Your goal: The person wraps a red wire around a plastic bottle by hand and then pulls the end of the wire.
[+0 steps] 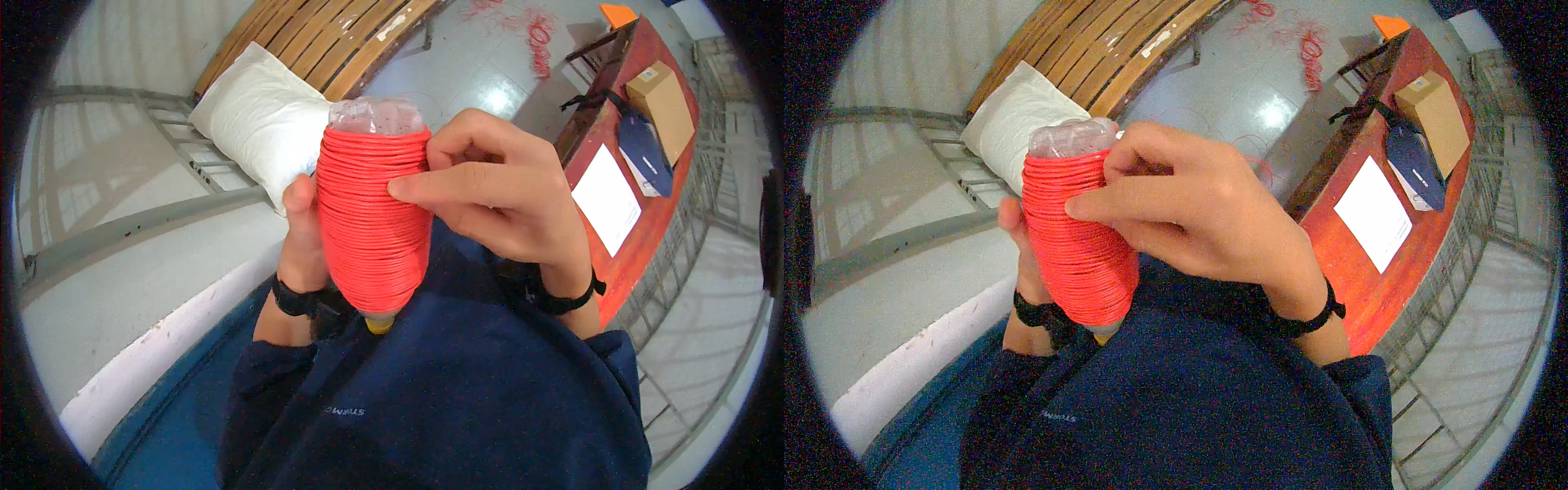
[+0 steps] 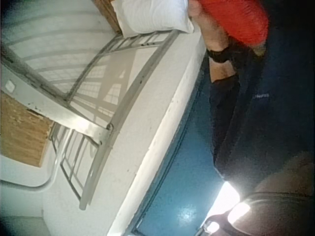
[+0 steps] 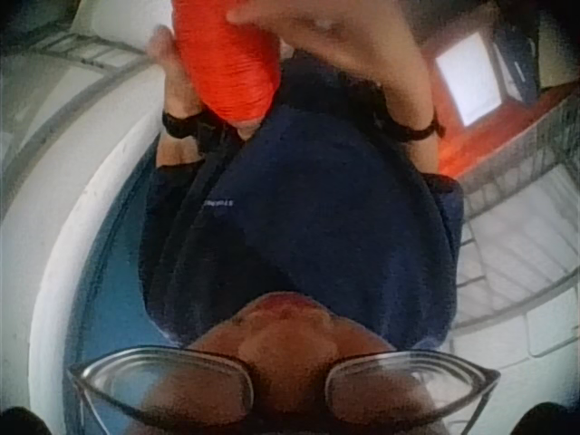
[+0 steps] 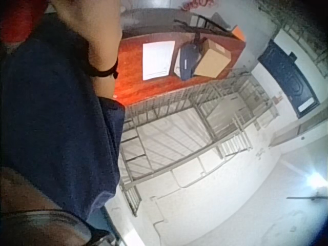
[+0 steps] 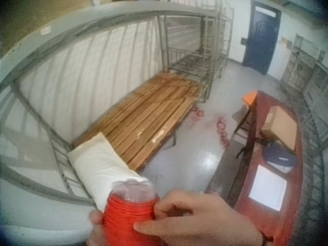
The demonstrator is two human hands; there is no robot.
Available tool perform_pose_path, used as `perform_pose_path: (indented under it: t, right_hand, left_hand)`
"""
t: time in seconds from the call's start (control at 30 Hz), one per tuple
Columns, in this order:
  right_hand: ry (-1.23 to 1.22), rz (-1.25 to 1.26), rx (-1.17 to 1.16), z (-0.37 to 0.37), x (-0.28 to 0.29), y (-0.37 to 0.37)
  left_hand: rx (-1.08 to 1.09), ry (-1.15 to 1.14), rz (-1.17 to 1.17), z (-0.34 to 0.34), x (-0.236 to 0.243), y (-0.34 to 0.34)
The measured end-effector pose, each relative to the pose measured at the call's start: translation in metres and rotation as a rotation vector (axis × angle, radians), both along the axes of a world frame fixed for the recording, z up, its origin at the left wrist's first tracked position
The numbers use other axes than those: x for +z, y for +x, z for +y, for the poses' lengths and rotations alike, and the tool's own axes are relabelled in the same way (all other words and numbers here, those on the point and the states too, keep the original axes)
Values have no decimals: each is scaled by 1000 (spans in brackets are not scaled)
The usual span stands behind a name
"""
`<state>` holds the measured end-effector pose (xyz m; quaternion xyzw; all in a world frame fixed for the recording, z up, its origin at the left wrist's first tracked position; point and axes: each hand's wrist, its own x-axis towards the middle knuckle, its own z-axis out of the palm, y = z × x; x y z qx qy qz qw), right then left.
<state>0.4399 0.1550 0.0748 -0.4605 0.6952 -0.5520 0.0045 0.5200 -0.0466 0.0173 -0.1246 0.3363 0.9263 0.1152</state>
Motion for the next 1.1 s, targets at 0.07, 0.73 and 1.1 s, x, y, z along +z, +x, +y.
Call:
perform_pose_path:
  t: [0.07, 0.73, 1.1]
  right_hand:
    - [56, -9, -13, 1, 2, 1]
    - [26, -77, -46, 11, -3, -6]
    - [119, -15, -76, 9, -5, -4]
  left_hand:
    - [-1, 41, 43, 3, 1, -3]
    - [16, 20, -29, 3, -28, -1]
    - [-251, -157, 137, -7, 0, -19]
